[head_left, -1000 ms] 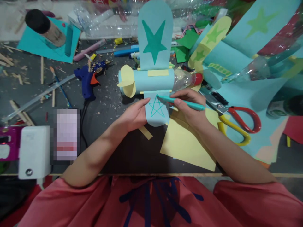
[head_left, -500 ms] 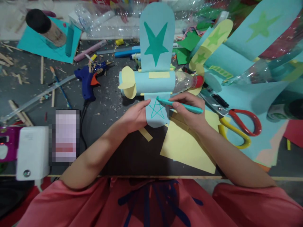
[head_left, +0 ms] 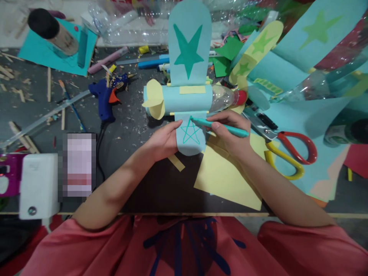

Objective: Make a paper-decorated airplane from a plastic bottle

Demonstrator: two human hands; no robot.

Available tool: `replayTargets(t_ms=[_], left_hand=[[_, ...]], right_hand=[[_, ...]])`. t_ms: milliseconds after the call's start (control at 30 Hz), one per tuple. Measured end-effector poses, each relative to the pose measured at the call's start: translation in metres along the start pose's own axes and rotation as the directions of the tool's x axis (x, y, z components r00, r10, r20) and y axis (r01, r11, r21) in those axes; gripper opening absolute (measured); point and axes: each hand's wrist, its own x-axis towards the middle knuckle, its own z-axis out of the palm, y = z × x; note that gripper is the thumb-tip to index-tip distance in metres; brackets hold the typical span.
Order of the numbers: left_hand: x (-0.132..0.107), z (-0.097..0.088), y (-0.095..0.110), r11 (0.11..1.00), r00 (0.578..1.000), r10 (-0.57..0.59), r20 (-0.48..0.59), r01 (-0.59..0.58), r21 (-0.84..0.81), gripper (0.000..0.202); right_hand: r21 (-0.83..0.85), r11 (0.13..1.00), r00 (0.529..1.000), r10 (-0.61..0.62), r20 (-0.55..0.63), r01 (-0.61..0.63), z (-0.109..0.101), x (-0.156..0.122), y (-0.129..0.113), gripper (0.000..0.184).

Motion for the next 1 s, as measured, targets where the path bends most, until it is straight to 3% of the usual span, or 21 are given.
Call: replayTargets(t_ms=[333, 600, 833, 1000], left_hand=[[-0.0001, 0.0003, -0.0006, 1.000, 0.997, 0.021, 0.070, -0.020, -0.016, 0.051], [0.0001, 0.0010, 0.0001, 0.999, 0.999, 0.031, 0.015, -0.032, 0.023, 0.050], [0.0040, -0.0057, -0.0018, 0.997, 0.996, 0.026, 0.080, -0.031, 0.075, 0.051], [0.0020, -0.0043, -0.0003, 0.997, 0.998, 0.020, 0.067, -0.025, 0.079, 0.049]], right_hand=[[0.005, 1.000, 0.997, -0.009, 0.076, 0.009, 0.0015, 0.0003, -0.0054, 0.007], [0.034, 0.999, 1.000, 0.014, 0.023, -0.015, -0.0002, 0.0006, 0.0013, 0.006], [0.005, 1.000, 0.997, 0.010, 0.073, -0.011, -0.0004, 0.0005, -0.0027, 0.008], [0.013, 1.000, 1.000, 0.005, 0.018, -0.006, -0.0004, 0.0003, -0.0012, 0.006]])
